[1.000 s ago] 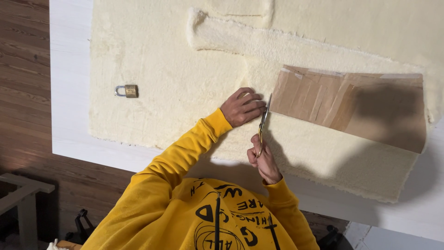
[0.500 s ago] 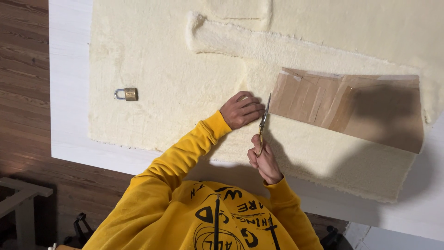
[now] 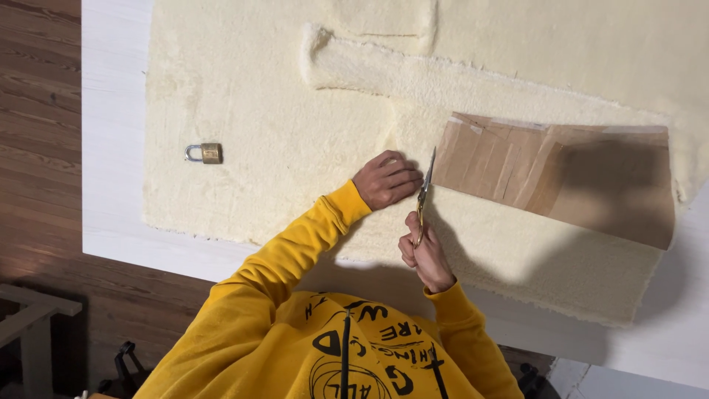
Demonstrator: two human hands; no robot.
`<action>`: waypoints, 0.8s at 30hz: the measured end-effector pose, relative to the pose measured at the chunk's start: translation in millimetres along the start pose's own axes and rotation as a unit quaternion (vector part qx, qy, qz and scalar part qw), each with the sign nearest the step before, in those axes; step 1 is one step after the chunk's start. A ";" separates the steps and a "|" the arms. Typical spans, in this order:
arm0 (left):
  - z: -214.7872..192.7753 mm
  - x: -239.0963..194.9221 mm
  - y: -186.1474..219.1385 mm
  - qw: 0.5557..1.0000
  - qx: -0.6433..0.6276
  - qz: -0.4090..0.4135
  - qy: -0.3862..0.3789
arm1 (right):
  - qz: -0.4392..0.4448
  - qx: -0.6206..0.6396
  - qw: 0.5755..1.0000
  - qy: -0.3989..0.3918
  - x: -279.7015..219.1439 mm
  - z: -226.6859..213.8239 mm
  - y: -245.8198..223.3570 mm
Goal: Cutting a piece of sheepskin material using a cardboard template and scissors on a workbench.
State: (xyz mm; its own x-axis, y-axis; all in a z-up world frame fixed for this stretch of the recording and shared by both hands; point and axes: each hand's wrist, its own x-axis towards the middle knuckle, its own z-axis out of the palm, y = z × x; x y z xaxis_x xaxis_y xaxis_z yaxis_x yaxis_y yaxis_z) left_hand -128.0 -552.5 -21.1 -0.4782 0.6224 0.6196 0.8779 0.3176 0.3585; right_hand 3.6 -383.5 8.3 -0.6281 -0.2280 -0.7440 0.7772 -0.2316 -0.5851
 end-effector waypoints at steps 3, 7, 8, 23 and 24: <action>-2.1 0.0 -0.3 1.000 -0.002 0.000 0.000 | -0.014 0.026 0.999 -0.030 5.8 -7.1 4.2; 0.2 -1.8 0.2 1.000 0.003 0.002 0.003 | -0.007 0.042 0.999 0.005 5.5 -1.9 -6.5; 0.3 -1.5 -0.4 1.000 0.002 0.003 0.000 | -0.005 0.042 0.999 -0.002 6.3 -2.3 -5.8; 7.5 -6.9 -4.6 1.000 0.014 0.015 -0.017 | 0.002 0.034 0.999 -0.003 12.0 0.4 -20.9; 8.3 -7.9 -2.9 1.000 0.010 0.014 -0.020 | 0.020 0.024 0.999 0.014 10.3 0.7 -19.8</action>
State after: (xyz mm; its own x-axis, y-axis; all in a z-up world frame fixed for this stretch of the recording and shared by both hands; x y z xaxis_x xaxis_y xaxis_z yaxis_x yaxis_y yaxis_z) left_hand -126.6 -552.4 -32.8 -0.4532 0.6589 0.6003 0.8910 0.3140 0.3280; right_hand -18.3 -381.9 12.4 -0.5949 -0.2111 -0.7755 0.7982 -0.2690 -0.5390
